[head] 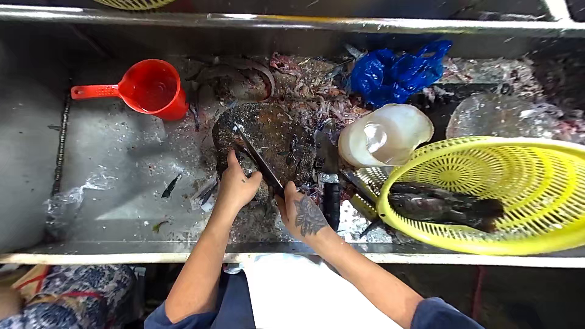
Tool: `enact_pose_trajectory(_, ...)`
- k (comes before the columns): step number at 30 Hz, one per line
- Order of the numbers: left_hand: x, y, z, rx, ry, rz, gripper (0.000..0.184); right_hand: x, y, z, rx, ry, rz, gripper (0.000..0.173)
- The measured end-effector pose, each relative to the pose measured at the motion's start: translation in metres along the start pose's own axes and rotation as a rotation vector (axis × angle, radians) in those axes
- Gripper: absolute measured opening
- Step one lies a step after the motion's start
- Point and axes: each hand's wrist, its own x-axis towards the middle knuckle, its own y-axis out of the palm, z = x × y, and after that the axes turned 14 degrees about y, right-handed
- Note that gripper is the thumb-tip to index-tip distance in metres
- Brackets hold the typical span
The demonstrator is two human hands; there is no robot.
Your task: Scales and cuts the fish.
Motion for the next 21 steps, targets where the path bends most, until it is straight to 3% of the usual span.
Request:
enact_pose_trajectory(3, -0.001, 0.0, 0.003, -0.029, -0.02, 0.007, 0.096, 0.013, 0.002, -0.028, 0.23, -0.102, 0.007, 0.038)
enact_pose_trajectory(6, 0.0, -0.002, -0.001, -0.048, -0.045, 0.026, 0.094, -0.003, 0.002, -0.031, 0.18, -0.053, -0.203, 0.036)
enact_pose_trajectory(8, 0.003, -0.001, -0.004, -0.061, -0.076, 0.044, 0.09, -0.015, 0.002, -0.032, 0.133, -0.078, -0.237, 0.035)
enact_pose_trajectory(12, 0.006, -0.003, -0.016, -0.093, -0.138, 0.078, 0.083, -0.029, 0.003, -0.027, -0.007, -0.062, -0.079, 0.04)
enact_pose_trajectory(17, 0.009, -0.003, -0.027, -0.123, -0.163, 0.076, 0.072, -0.023, -0.001, -0.018, -0.085, 0.008, -0.047, 0.038)
enact_pose_trajectory(21, 0.015, 0.002, -0.029, 0.03, -0.084, 0.102, 0.079, -0.013, -0.018, -0.014, -0.041, 0.01, 0.039, 0.037)
